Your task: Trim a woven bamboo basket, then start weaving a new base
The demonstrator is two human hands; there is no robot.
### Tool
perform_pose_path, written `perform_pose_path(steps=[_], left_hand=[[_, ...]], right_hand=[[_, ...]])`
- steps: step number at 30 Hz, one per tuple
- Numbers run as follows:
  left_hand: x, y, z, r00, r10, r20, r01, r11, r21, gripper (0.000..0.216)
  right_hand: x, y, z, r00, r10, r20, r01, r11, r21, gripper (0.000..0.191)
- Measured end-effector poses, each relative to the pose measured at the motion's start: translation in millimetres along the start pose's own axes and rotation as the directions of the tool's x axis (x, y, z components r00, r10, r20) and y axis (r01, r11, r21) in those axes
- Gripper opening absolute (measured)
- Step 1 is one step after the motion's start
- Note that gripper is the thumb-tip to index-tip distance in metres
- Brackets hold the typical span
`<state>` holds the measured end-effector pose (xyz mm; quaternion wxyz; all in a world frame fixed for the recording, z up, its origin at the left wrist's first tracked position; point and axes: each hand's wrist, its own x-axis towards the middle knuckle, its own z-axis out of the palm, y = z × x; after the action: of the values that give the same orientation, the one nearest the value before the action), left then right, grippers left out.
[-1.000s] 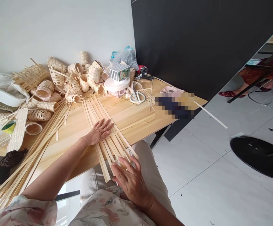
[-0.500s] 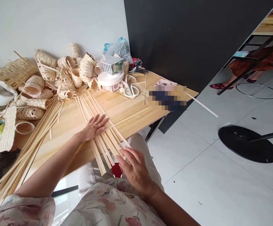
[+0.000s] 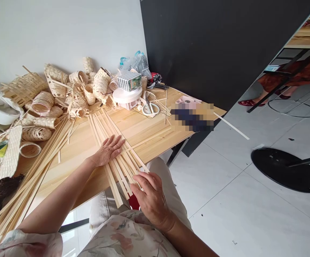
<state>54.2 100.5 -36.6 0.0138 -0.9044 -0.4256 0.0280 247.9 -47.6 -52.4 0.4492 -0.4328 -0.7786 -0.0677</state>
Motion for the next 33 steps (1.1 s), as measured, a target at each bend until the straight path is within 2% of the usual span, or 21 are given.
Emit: perform_pose_path(steps=[8, 14, 21, 26, 33], left_hand=[[-1, 0, 1, 1.000, 0.012, -0.014, -0.012, 1.000, 0.012, 0.047], [0, 0, 3, 0.999, -0.050, 0.010, 0.050, 0.999, -0.021, 0.051], [2, -2, 2, 0.998, -0.046, 0.038, 0.047, 0.999, -0.022, 0.052], [3, -1, -1, 0.997, -0.045, 0.061, 0.046, 0.999, -0.026, 0.055], [3, -2, 0, 0.998, -0.045, 0.053, 0.047, 0.998, -0.033, 0.060]], right_hand=[[9, -5, 0, 0.999, 0.031, -0.008, -0.030, 0.995, 0.091, 0.020], [5, -3, 1, 0.999, 0.044, 0.002, -0.044, 0.993, 0.110, 0.020], [-7, 2, 3, 0.999, -0.020, 0.040, 0.016, 0.994, 0.104, 0.023], [-13, 0, 1, 0.996, -0.079, 0.040, 0.076, 0.994, 0.074, 0.017], [-19, -3, -11, 0.995, -0.066, 0.077, 0.058, 0.993, 0.101, 0.021]])
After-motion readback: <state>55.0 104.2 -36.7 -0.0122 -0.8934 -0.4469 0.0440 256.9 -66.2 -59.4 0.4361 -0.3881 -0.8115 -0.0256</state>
